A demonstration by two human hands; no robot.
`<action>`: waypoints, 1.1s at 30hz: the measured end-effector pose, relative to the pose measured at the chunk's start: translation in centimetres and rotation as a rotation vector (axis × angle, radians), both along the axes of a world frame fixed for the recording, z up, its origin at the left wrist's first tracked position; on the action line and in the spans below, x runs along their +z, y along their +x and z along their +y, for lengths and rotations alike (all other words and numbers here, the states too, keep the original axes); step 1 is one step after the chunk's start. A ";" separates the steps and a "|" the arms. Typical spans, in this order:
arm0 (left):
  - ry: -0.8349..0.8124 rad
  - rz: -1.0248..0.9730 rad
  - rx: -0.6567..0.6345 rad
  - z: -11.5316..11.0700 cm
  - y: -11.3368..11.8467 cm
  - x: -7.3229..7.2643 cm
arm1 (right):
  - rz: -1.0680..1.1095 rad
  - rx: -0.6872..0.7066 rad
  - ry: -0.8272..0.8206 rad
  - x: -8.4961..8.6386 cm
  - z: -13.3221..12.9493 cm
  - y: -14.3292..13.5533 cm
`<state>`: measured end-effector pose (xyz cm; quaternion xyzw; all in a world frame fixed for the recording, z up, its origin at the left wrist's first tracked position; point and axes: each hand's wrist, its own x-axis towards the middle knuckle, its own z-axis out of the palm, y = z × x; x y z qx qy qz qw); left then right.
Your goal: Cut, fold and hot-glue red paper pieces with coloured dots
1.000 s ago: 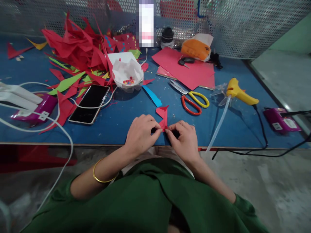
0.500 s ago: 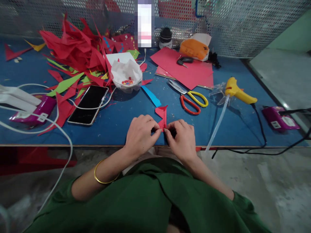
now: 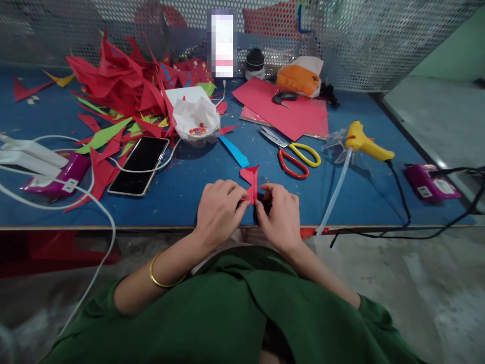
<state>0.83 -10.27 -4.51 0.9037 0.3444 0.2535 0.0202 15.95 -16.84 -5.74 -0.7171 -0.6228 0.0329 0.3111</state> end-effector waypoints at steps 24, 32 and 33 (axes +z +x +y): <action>0.205 0.244 -0.273 -1.5 -1.8 0.4 | -0.586 0.444 0.101 -0.8 -3.0 1.0; -0.171 -0.078 -0.187 0.5 -1.3 1.0 | -0.714 0.524 0.117 1.5 -0.7 1.5; -0.281 -0.150 -0.142 1.2 -1.2 1.2 | -0.751 0.549 0.110 1.8 -0.3 1.4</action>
